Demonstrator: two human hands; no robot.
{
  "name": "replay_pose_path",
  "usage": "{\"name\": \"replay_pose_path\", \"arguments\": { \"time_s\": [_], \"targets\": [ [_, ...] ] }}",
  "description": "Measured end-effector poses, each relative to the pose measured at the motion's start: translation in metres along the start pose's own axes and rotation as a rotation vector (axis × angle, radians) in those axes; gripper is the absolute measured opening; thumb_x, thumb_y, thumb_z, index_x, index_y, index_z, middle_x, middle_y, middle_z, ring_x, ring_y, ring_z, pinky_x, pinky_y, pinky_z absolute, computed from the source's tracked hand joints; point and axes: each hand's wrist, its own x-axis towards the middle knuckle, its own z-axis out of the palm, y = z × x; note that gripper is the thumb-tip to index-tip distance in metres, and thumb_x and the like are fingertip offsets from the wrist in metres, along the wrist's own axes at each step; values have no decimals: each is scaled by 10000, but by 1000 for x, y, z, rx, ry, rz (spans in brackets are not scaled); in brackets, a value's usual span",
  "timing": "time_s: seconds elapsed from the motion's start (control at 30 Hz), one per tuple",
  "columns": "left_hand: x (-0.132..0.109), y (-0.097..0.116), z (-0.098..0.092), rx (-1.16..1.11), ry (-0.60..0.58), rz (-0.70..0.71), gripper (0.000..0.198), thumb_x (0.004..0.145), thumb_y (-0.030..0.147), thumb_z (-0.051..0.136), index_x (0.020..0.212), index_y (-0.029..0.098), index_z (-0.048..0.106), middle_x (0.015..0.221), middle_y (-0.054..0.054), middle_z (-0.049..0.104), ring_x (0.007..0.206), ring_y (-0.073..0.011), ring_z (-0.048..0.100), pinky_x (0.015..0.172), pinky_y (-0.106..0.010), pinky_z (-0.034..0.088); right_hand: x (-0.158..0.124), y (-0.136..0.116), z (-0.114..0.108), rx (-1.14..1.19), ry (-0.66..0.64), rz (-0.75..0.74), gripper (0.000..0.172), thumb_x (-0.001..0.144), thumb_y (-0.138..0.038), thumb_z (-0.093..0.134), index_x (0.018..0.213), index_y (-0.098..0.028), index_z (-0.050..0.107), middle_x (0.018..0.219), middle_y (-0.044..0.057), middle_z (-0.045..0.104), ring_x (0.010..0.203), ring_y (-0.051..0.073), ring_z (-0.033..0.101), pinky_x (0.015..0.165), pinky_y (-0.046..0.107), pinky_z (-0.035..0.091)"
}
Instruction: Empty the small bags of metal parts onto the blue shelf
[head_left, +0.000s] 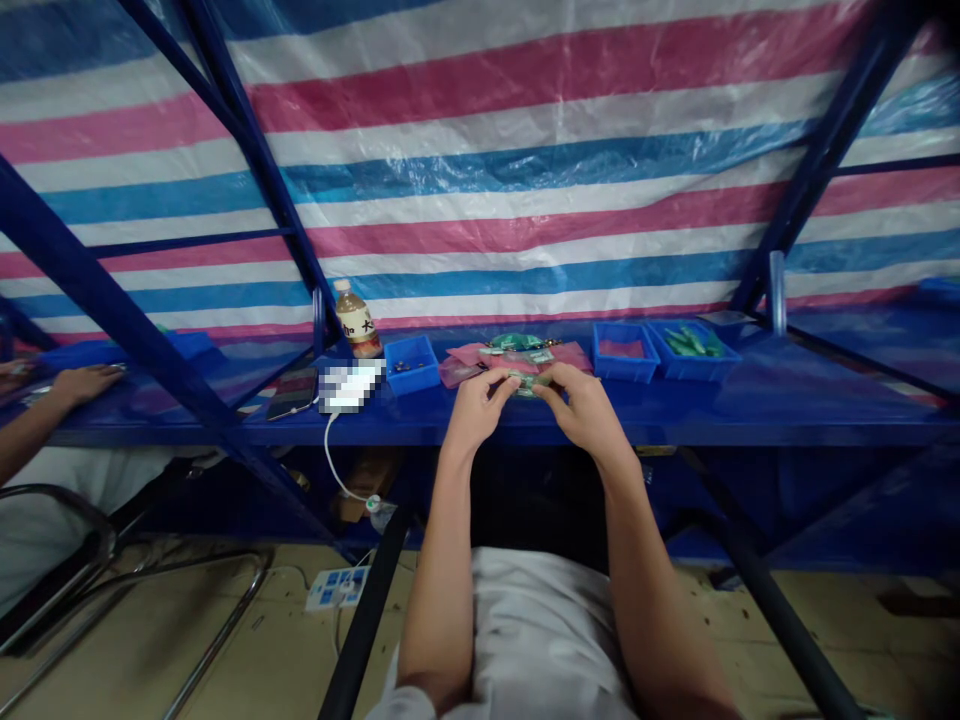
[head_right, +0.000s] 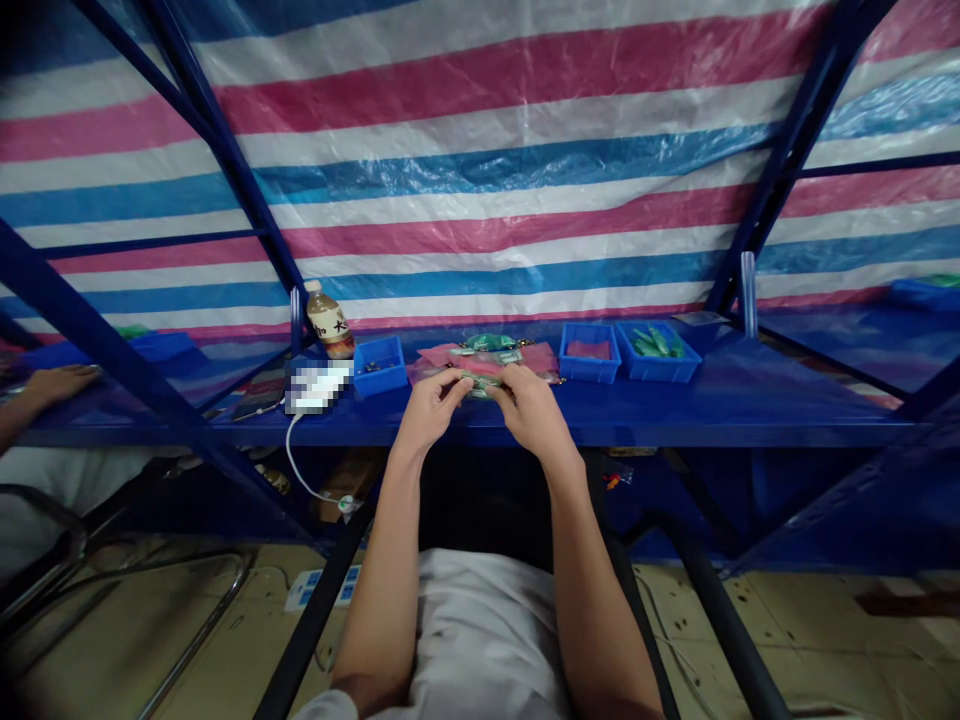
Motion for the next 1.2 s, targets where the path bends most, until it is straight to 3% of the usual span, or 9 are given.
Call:
{"name": "replay_pose_path", "arguments": {
  "time_s": [0.13, 0.3, 0.5, 0.73, 0.97, 1.1, 1.2],
  "targets": [
    [-2, 0, -6, -55, -57, -1, 318, 942, 437, 547, 945, 144, 671, 794, -17, 631, 657, -128, 526, 630, -232, 399, -1, -3, -3, 47, -33, 4, 138, 934, -265, 543, 825, -197, 594, 757, 25, 601, 688, 170, 534, 639, 290, 370],
    [-1, 5, -13, 60, -148, 19, 301, 948, 410, 542, 969, 150, 690, 922, -41, 697, 780, -163, 591, 710, -249, 423, -1, -4, -7, 2, -102, -7, 135, 928, -248, 560, 812, -193, 600, 772, 36, 623, 720, 182, 553, 668, 297, 385],
    [0, 6, -14, 164, -155, 38, 275, 943, 378, 543, 971, 157, 705, 930, -45, 718, 828, -194, 613, 741, -271, 429, 0, -8, -9, -104, -125, -96, 147, 941, -221, 508, 814, -199, 579, 824, 67, 630, 793, 212, 551, 731, 325, 402],
    [1, 11, -10, 94, -141, 69, 280, 924, 396, 578, 996, 166, 721, 962, -59, 726, 868, -209, 625, 792, -292, 453, -2, 2, -12, 86, -163, 73, 175, 925, -301, 525, 803, -195, 591, 746, 26, 618, 689, 176, 535, 637, 293, 376],
    [1, 7, -12, 62, -240, -7, 290, 889, 405, 628, 998, 156, 726, 971, -68, 724, 886, -212, 615, 738, -272, 424, -5, 9, -17, 166, -296, 136, 198, 907, -353, 537, 833, -185, 613, 710, -6, 580, 648, 151, 481, 596, 272, 345],
    [1, 5, -11, 45, -210, -9, 288, 900, 407, 611, 940, 138, 708, 900, -49, 693, 803, -178, 577, 690, -258, 393, -2, 3, -12, 91, -229, 131, 167, 902, -312, 548, 799, -189, 595, 697, -3, 563, 643, 155, 480, 608, 281, 342],
    [2, 5, -7, 9, -170, -28, 325, 928, 413, 565, 874, 118, 690, 798, -32, 646, 729, -154, 537, 665, -255, 377, 2, -2, -7, -16, -131, 27, 138, 907, -263, 547, 785, -200, 545, 732, 18, 556, 707, 177, 495, 655, 296, 357]
  ]
}}
